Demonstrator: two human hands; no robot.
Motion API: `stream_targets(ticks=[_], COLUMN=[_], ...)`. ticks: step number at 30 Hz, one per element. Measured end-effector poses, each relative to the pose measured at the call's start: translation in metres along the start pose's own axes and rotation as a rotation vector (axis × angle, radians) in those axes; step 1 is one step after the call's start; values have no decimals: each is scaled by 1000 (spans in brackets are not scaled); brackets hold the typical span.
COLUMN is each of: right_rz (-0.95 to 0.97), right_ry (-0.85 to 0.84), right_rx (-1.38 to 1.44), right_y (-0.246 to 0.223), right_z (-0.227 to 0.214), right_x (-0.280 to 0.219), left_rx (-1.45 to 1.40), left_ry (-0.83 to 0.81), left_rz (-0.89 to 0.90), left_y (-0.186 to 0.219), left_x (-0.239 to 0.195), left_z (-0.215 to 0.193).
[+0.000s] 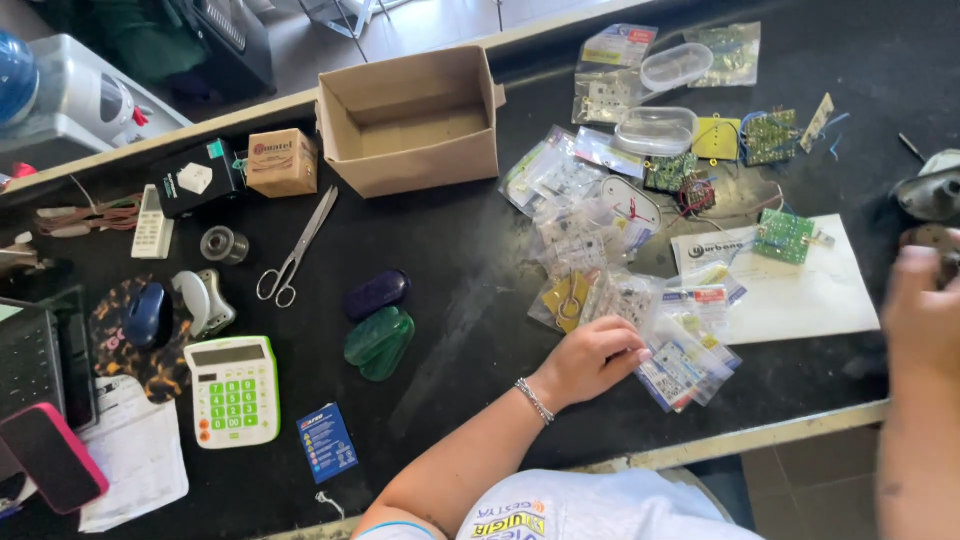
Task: The person sorts through a pile of electronic components and small cases on a cluttered workbench. They pick up and examine several items, including plastic cases, circuit boards, and wires, moving them around the table.
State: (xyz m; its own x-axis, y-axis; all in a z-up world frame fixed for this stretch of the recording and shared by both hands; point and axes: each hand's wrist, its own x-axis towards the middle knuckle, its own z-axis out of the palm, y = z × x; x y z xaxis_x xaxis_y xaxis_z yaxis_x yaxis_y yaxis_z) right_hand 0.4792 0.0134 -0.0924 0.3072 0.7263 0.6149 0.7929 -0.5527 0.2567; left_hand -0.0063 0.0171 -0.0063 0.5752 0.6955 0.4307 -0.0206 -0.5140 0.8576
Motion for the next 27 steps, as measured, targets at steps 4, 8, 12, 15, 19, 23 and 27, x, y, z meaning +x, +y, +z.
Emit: stream_targets(ticks=[4, 8, 12, 15, 19, 23, 27], right_rz=[-489, -722, -740, -672, -737, -835, -760], right_ry=[29, -136, -440, -735, -748, -302, -276], right_rx=[849, 823, 593, 334, 358, 252, 324], right_y=[-120, -230, -297, -314, -315, -309, -310], right_z=[-154, -155, -128, -131, -159, -85, -37], right_x=[82, 138, 189, 199, 203, 244, 290], left_rx=[-10, 13, 8, -24, -19, 22, 1], left_ry=[-6, -1, 0, 1, 19, 16, 63], left_rz=[-41, -29, -50, -45, -57, -41, -39], left_y=[4, 10, 8, 3, -5, -14, -11], left_x=[-3, -2, -3, -8, -11, -9, -9], left_z=[3, 0, 0, 3, 6, 10, 15])
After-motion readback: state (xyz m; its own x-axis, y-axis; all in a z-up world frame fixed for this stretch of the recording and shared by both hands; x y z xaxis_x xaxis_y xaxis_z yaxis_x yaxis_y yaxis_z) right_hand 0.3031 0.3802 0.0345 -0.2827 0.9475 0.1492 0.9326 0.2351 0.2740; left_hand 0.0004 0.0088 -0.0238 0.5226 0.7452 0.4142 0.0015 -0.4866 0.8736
